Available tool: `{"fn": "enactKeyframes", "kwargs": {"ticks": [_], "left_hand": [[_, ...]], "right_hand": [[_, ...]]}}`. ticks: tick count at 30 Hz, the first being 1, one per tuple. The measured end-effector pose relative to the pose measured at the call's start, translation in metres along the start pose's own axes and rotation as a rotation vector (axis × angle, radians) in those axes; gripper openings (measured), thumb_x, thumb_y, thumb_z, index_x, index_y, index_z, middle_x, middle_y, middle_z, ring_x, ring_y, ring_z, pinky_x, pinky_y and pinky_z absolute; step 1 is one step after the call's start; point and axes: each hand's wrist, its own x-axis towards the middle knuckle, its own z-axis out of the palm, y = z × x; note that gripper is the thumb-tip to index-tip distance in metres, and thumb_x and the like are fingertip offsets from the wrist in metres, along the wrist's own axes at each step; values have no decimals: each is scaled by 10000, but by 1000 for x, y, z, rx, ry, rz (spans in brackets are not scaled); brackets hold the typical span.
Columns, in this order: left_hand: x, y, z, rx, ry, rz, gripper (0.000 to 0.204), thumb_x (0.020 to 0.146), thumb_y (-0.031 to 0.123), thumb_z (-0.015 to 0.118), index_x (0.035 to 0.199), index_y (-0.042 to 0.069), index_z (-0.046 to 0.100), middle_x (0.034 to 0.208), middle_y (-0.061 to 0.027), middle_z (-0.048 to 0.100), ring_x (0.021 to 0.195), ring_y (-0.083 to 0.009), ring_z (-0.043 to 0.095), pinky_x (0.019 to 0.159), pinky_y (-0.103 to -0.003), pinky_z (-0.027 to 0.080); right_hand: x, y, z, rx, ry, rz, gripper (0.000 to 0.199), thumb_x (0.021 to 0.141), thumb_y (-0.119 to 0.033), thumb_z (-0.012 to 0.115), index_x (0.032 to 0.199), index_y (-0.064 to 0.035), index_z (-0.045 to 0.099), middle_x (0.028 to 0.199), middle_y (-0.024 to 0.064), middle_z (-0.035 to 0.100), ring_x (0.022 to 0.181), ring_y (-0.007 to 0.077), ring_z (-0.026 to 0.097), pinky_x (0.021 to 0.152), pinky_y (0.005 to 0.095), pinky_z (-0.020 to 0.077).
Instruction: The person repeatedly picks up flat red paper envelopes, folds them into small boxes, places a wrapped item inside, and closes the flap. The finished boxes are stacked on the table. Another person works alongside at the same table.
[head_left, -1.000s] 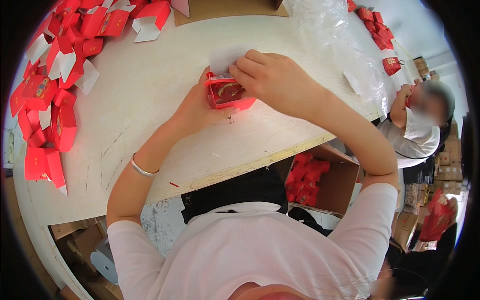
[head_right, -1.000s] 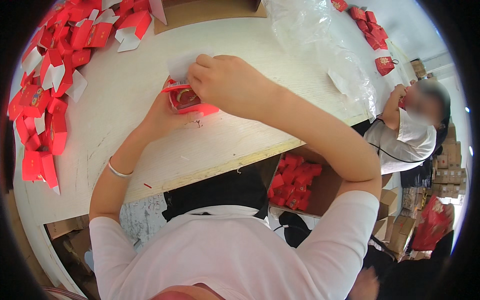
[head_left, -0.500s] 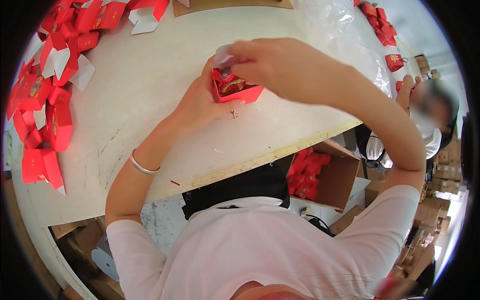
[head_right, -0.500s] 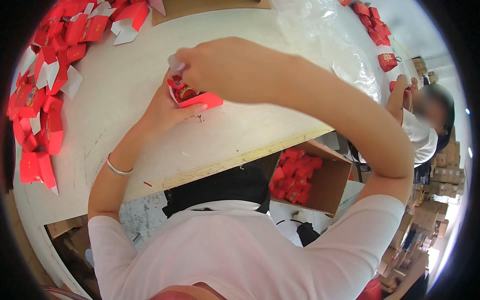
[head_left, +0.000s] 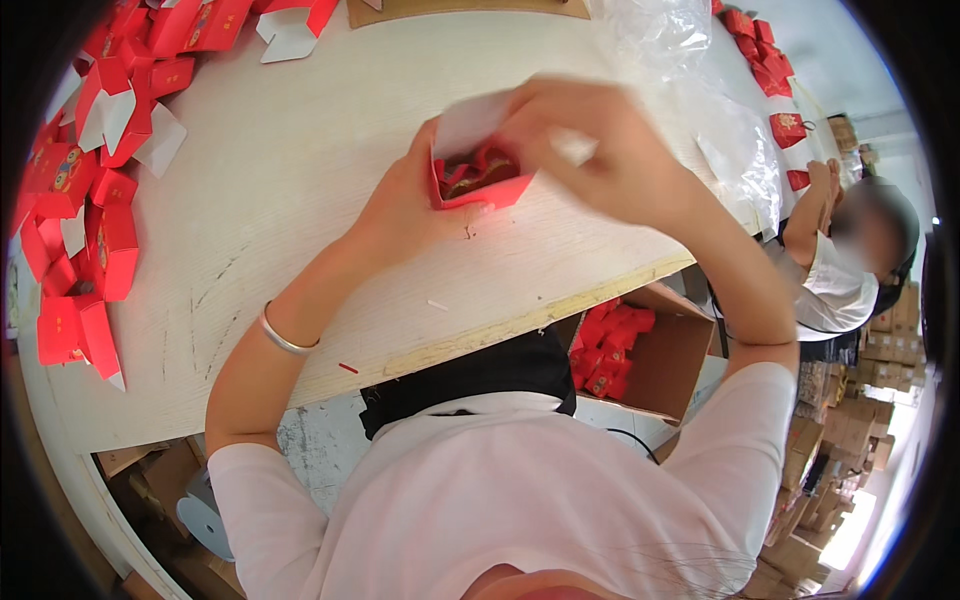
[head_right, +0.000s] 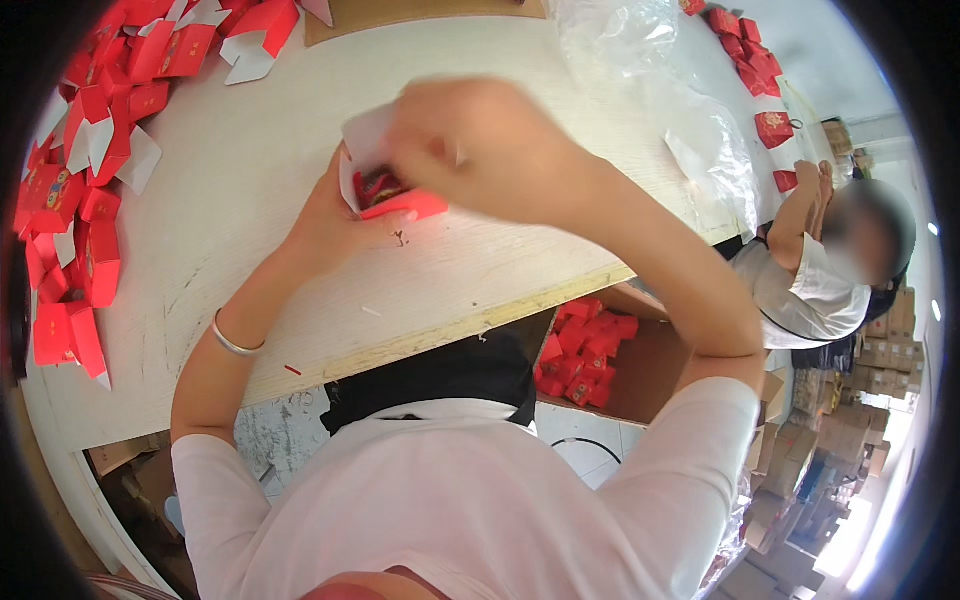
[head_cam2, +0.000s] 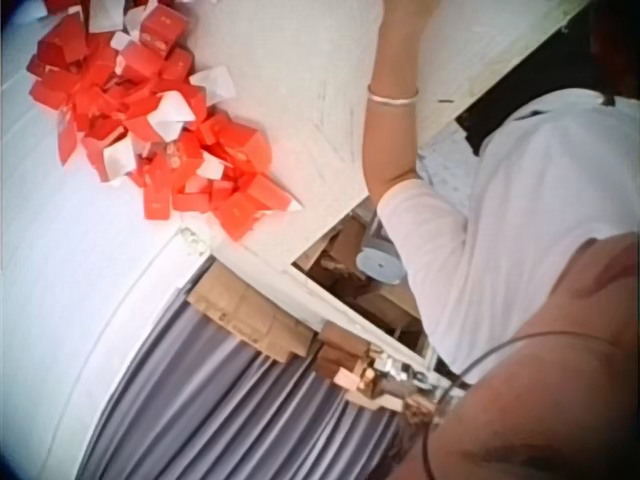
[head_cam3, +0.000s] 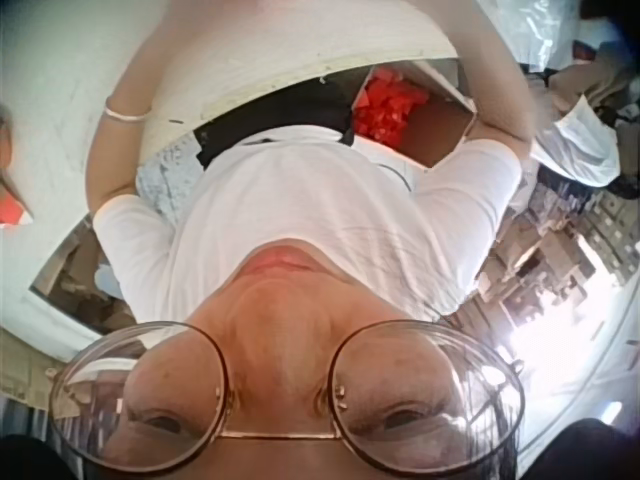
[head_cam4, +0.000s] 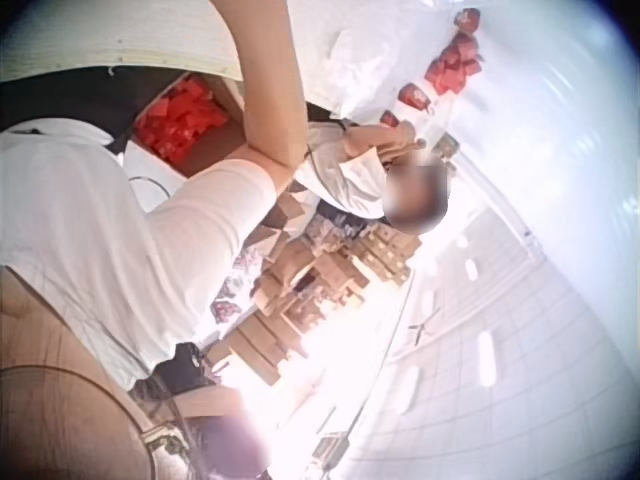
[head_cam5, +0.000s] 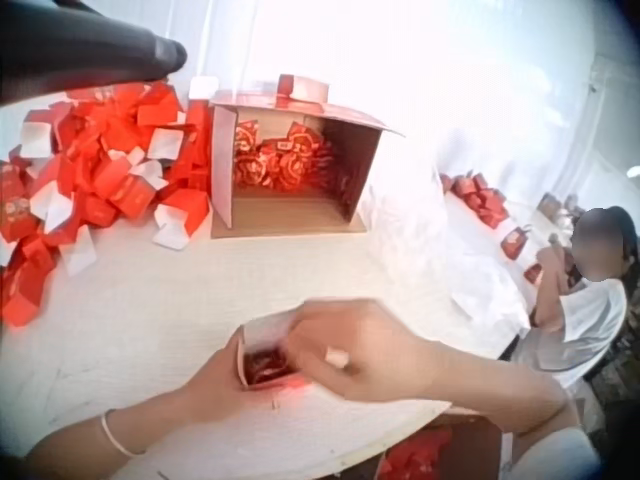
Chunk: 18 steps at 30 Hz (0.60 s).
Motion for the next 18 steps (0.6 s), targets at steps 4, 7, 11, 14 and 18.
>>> {"fn": "enactKeyframes", "kwargs": {"ticks": [4,7,11,14,18], "left_hand": [[7,3,8,6,4,10,831,717,170,739,1336,25,205,1199,-149,473,1074,-224,522,890,-342,453],[5,-1,8,51,23,74,833,742,157,714,1354,31,164,1237,-145,425,1119,-232,480,899,-346,453],[-4,7,-1,-106,-72,57,755,810,196,642,1384,56,173,1283,-130,349,1155,-223,421,900,-324,442],[-10,13,-26,62,-49,15,566,896,144,480,1389,46,220,1271,-87,401,1175,-188,421,979,-331,356],[-13,3,-19,-125,-10,-61,471,894,219,508,1315,61,367,1235,-85,384,1088,-165,438,888,-293,406]], "right_hand": [[-43,44,28,560,394,424,266,914,-214,491,1050,-6,587,1100,82,568,1012,155,524,849,297,428],[-38,45,68,1318,392,553,419,930,-249,482,1261,4,441,1224,89,504,1144,171,445,954,296,370],[-31,49,92,1377,443,420,276,916,-187,501,1132,-15,500,1074,68,564,996,131,519,880,281,415],[-29,38,90,1319,528,393,204,896,-89,475,1087,-28,512,1006,60,575,921,112,541,831,268,439],[-21,26,88,1448,574,502,258,880,-29,436,1130,-35,500,1012,62,575,921,124,545,816,283,459]]}}
